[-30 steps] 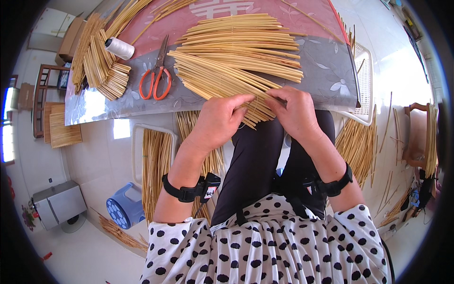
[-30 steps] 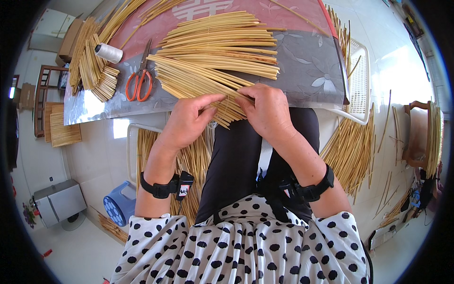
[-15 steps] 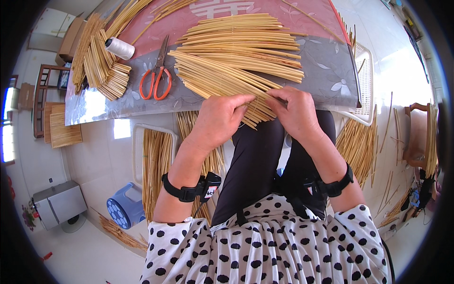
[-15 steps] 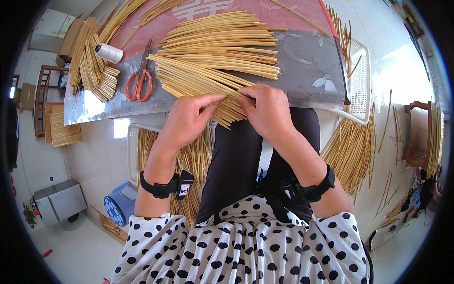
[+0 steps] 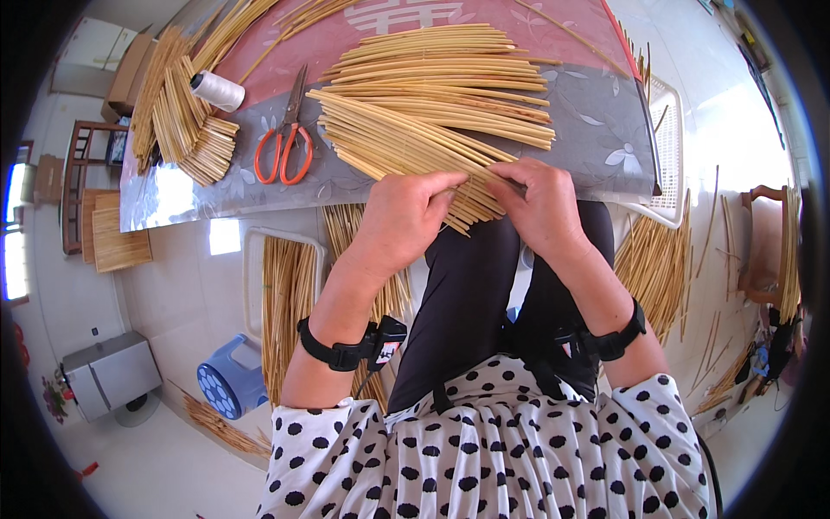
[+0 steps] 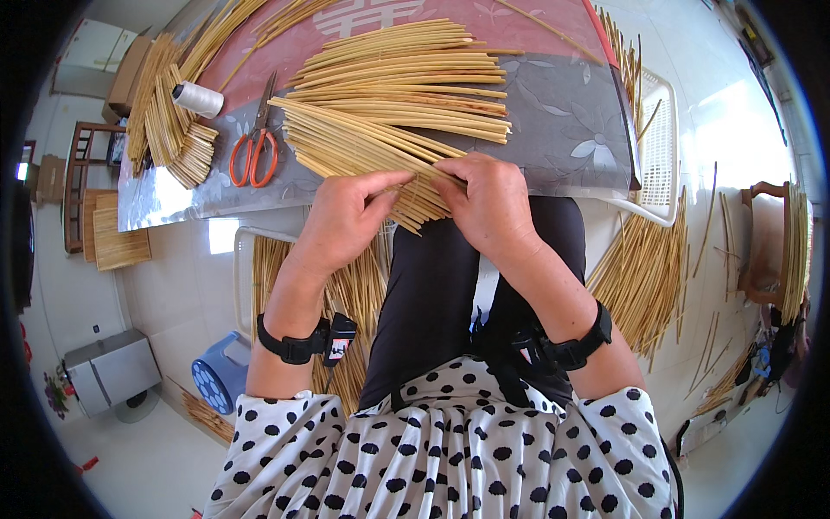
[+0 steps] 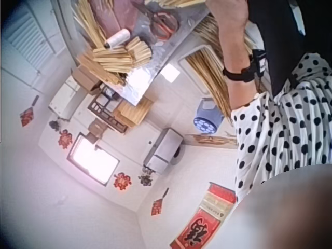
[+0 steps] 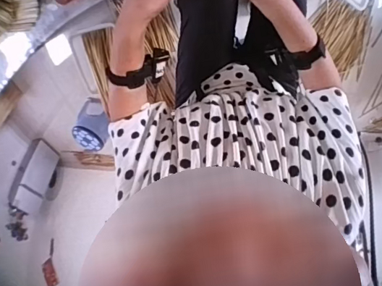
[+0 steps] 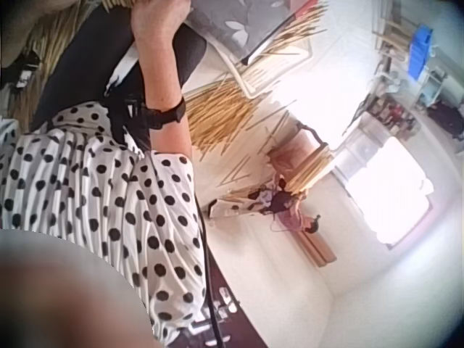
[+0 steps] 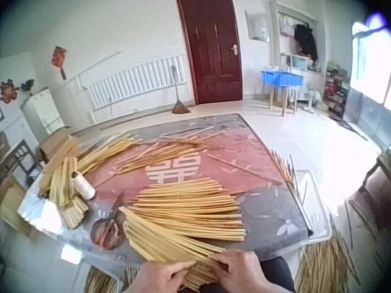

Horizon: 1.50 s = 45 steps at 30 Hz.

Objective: The person is weaving or binding long dried stalks or straw together using thread and a needle.

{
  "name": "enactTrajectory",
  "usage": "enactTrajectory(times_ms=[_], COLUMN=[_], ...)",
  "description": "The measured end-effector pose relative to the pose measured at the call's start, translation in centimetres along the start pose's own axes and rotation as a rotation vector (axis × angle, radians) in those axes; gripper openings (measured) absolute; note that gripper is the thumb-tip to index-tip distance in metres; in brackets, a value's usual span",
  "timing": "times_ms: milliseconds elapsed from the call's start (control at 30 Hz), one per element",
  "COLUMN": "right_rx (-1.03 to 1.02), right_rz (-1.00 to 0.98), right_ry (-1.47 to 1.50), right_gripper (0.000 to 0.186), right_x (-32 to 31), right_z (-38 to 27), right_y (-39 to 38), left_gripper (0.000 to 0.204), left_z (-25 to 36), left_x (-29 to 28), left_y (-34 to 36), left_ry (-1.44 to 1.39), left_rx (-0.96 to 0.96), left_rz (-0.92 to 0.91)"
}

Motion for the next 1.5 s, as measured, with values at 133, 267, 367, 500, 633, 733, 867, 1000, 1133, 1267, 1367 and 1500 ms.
enactTrajectory(times_ms=[133, 267, 367, 500, 633, 733, 867, 1000, 1133, 1267, 1367, 1500], right_rx=[-0.009, -0.010, -0.008, -0.039, -0.058, -0.076, -0.082, -0.102, -0.121, -0.124, -0.095, -0.087], right_rz=[0.002, -0.011, -0.018, -0.023, -0.034, -0.021, -0.018, -0.031, -0.025, -0.061, -0.080, -0.086], right_ry=[0.011, 0.018, 0.019, 0.016, 0.015, 0.031, 0.026, 0.032, 0.044, 0.037, 0.030, -0.003], right_gripper=[0.018, 0.018, 0.017, 0.017, 0.017, 0.016, 0.016, 0.016, 0.017, 0.017, 0.017, 0.019], right_x=[0.1, 0.0, 0.1, 0.1, 0.2, 0.1, -0.1, 0.3, 0.3, 0.5, 0.6, 0.7], right_z=[-0.1, -0.3, 0.1, -0.1, -0.2, -0.3, -0.3, -0.2, -0.1, -0.1, -0.1, 0.0], right_y=[0.0, 0.1, 0.1, 0.1, 0.0, 0.0, 0.0, -0.1, -0.2, -0.2, -0.3, -0.3], left_gripper=[0.028, 0.027, 0.025, 0.022, 0.020, 0.018, 0.017, 0.016, 0.014, 0.010, 0.010, 0.015], left_z=[-0.7, -0.6, -0.9, -0.9, -0.9, -1.2, -0.9, -0.7, -0.3, -0.4, -0.4, 0.0], left_x=[0.2, 0.3, 0.6, 0.6, 0.8, 1.2, 1.2, 1.1, 1.1, 1.7, 2.0, 1.9], left_y=[-0.1, -0.2, -0.2, -0.2, -0.3, -0.2, -0.1, -0.1, 0.3, 0.6, 0.8, 1.3], left_ry=[-0.012, -0.042, -0.026, -0.056, -0.084, -0.036, -0.055, -0.022, 0.018, 0.018, -0.009, 0.081], left_rx=[-0.048, -0.024, -0.064, -0.033, 0.001, -0.072, -0.016, -0.007, -0.008, -0.063, -0.073, -0.114], left_rz=[0.007, 0.049, 0.039, 0.088, 0.162, 0.118, 0.169, 0.205, 0.200, 0.173, 0.168, 0.182])
Point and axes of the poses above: each hand's wrist, its own y-axis towards the middle knuckle, its own x-axis out of the palm, z = x × y, the point moved 9 cm from there along y, towards the middle knuckle, and after that the axes turned 15 degrees about z, right-handed, at the moved point
